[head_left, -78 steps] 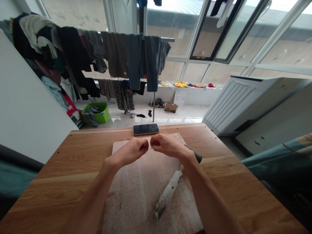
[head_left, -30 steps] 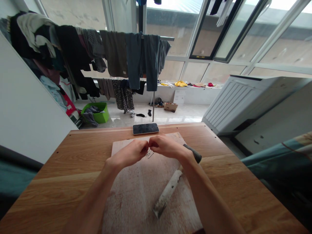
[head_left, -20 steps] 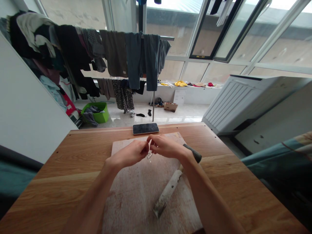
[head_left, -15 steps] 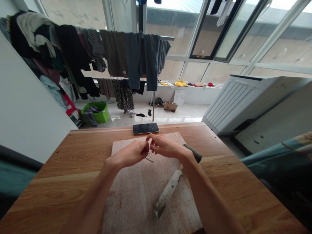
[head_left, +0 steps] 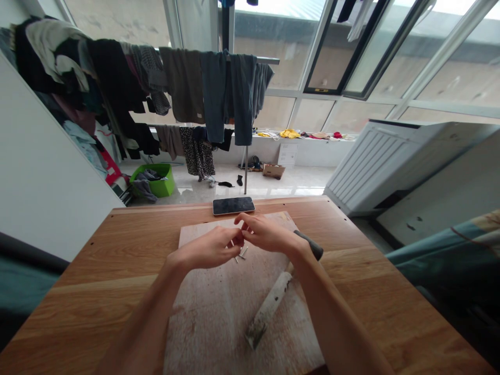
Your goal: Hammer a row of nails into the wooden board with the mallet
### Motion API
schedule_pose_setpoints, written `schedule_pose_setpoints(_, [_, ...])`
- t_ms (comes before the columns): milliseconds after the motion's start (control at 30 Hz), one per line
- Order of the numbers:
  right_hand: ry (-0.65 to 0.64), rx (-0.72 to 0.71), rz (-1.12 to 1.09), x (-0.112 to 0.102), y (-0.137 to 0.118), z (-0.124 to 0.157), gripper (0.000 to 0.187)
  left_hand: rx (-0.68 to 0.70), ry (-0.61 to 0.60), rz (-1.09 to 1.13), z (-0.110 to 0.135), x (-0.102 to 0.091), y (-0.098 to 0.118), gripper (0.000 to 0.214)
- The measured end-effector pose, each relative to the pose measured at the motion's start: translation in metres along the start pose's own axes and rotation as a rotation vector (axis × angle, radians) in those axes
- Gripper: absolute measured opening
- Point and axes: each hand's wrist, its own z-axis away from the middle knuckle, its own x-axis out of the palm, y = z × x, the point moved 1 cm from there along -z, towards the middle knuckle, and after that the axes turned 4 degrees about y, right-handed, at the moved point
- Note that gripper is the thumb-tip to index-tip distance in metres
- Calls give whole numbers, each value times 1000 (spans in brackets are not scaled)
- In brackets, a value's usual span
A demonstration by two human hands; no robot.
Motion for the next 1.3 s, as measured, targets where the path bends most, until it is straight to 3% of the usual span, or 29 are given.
schedule_pose_setpoints(100, [15,-1,13,0,0,0,26,-28,-14,4,4,-4,1,18])
schedule_pose_setpoints(300, [29,-14,40,-5,-3,2,30,-19,129,-55,14,-18,9,19])
schedule_pose_setpoints(467, [199,-43,41,-20,-10,9,26,-7,229,-154,32,-19,37,24])
schedule_pose_setpoints(600, [462,-133,-46,-36,-38,24,21,-9,298,-329,65,12,61,22])
schedule_pose_setpoints(667, [599,-220,-119,-41,-57,35,20,37,264,-387,86,37,66,17])
schedule_pose_setpoints(733, [695,-284,-157,-45,-73,47,18,100,260,-468,109,64,61,11])
schedule_pose_setpoints(833, [662,-265,-83,-40,-79,66,17,129,456,-593,143,100,37,14])
schedule_pose_setpoints(933, [495,-127,34,-22,-53,96,21,153,676,-642,174,127,7,14])
schedule_pose_setpoints(1033, [562,87,146,3,5,141,29,186,728,-701,192,145,-11,27])
schedule_pose_setpoints(1133, [677,275,342,29,74,191,40,183,751,-695,195,152,-14,40])
schedule_pose_setpoints(1200, [711,329,375,44,109,216,49,147,764,-663,193,152,-10,45])
schedule_pose_setpoints(1300, [620,382,278,59,130,234,51,88,732,-610,190,148,-3,42])
